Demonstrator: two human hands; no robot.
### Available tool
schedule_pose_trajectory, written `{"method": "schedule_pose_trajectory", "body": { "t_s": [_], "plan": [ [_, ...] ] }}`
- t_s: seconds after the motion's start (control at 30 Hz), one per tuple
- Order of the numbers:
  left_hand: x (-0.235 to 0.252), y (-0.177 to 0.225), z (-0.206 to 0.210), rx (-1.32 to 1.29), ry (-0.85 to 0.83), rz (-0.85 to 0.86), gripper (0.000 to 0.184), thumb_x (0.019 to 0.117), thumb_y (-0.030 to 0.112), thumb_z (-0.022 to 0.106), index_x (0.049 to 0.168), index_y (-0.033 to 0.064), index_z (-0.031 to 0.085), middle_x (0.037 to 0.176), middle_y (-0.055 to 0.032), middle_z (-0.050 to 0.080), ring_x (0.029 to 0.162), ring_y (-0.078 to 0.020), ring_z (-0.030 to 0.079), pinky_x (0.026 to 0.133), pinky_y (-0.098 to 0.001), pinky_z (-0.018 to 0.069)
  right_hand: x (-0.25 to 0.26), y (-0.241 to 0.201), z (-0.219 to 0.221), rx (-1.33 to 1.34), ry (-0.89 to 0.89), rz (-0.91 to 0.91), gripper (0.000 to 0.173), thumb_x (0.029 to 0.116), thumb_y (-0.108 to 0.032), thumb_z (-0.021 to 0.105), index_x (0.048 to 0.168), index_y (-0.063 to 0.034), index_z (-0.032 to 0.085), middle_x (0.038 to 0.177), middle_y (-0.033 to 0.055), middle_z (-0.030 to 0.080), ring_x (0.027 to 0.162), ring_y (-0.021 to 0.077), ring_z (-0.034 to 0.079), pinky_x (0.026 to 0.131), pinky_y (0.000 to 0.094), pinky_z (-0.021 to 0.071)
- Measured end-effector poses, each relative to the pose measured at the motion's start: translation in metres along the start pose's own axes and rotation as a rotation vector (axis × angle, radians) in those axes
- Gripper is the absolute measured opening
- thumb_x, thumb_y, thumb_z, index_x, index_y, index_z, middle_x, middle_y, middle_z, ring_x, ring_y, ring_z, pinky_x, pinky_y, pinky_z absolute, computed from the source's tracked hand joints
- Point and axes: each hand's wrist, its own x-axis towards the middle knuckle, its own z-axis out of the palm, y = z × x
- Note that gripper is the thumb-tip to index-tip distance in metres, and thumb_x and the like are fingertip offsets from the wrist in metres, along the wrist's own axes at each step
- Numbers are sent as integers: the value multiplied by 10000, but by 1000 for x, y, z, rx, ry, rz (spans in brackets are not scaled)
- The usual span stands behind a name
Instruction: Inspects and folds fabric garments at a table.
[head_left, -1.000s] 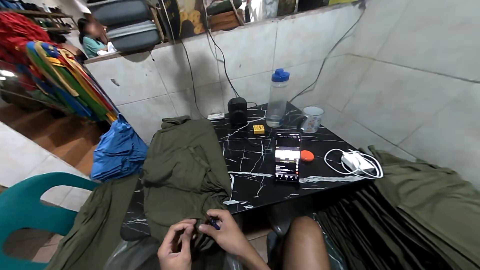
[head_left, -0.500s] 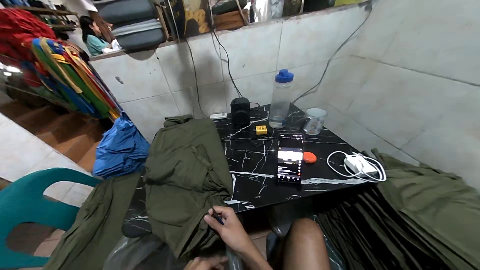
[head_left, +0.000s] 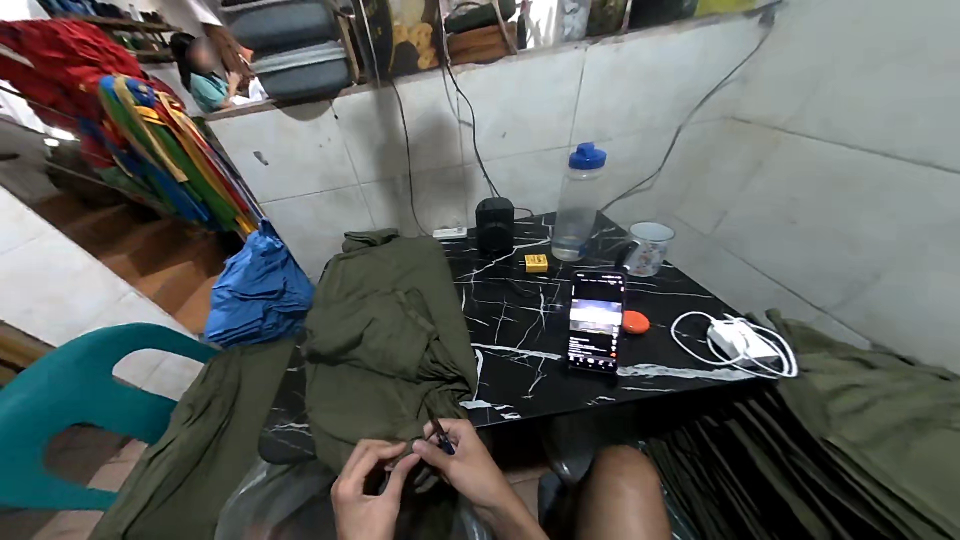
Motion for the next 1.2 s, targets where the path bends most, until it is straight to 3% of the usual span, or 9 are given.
{"method": "schedule_pose_trajectory", "body": {
  "t_s": [0.13, 0.37, 0.47, 0.67, 0.87, 0.97, 1.03, 1.1, 1.2],
  "plan": [
    [-4, 2, 2, -37, 48, 10, 139, 811, 36, 819, 945, 13, 792, 902, -48, 739, 837, -91, 712, 784, -233, 618, 0, 3, 3, -68, 30, -129, 91, 950, -94, 687, 882, -34, 690, 768, -38, 614, 688, 5, 549, 646, 189, 468],
    [-3, 18, -2, -180, -33, -224, 51, 927, -46, 657, 960, -22, 687, 801, -47, 740, 620, -134, 717, 583, -279, 639, 1, 2, 0, -184, 20, -160, 123, 980, -126, 650, 913, -26, 677, 824, -6, 622, 760, 29, 580, 716, 209, 499],
    [-3, 12, 0, -151, -18, -190, 48, 935, -26, 655, 974, -11, 679, 841, -42, 732, 658, -124, 713, 609, -268, 634, 1, 0, 1, -198, 23, -161, 119, 979, -128, 654, 942, -17, 677, 848, 7, 634, 784, 34, 593, 742, 213, 512],
    [-5, 0, 3, -108, 22, -86, 258, 783, 38, 852, 1029, 0, 781, 963, -79, 731, 839, -135, 717, 760, -266, 635, -1, -2, 1, -146, 41, -126, 104, 933, -95, 702, 996, -12, 701, 915, 22, 684, 827, 51, 642, 757, 226, 547],
    [-5, 2, 5, 65, 25, -8, 61, 896, 49, 699, 932, 20, 739, 926, -40, 678, 733, -59, 662, 639, -202, 596, 1, 0, 1, -176, 55, -103, 151, 947, -125, 690, 1036, -2, 691, 917, 32, 669, 820, 63, 633, 755, 236, 544],
    [-6, 7, -1, -41, -133, 30, 54, 918, 62, 701, 942, 21, 727, 940, -48, 673, 695, -53, 647, 590, -198, 587, 2, -2, 0, -133, 75, -99, 152, 966, -115, 660, 1069, -4, 653, 856, -3, 623, 745, 38, 584, 698, 210, 511],
    [-7, 12, -11, -103, -387, 57, 97, 949, 134, 710, 948, 41, 737, 943, -46, 703, 748, -55, 658, 655, -218, 589, 3, -2, -2, -85, 87, -95, 141, 971, -109, 652, 1072, -13, 629, 777, -33, 578, 669, 33, 545, 636, 204, 482],
    [-6, 17, -21, -106, -645, 22, 155, 976, 169, 695, 962, 24, 750, 856, -57, 727, 661, -63, 643, 609, -235, 559, 3, -2, -4, -52, 107, -76, 160, 966, -116, 662, 1089, -19, 632, 743, -49, 569, 624, 29, 530, 585, 200, 467],
    [-3, 17, -27, -80, -634, -62, 180, 1018, 167, 636, 1019, 31, 754, 808, -42, 739, 575, -70, 648, 526, -243, 563, 3, -3, -5, 3, 133, -39, 172, 950, -111, 689, 1097, -37, 640, 676, -68, 570, 539, 22, 492, 494, 191, 415]
  ]
}}
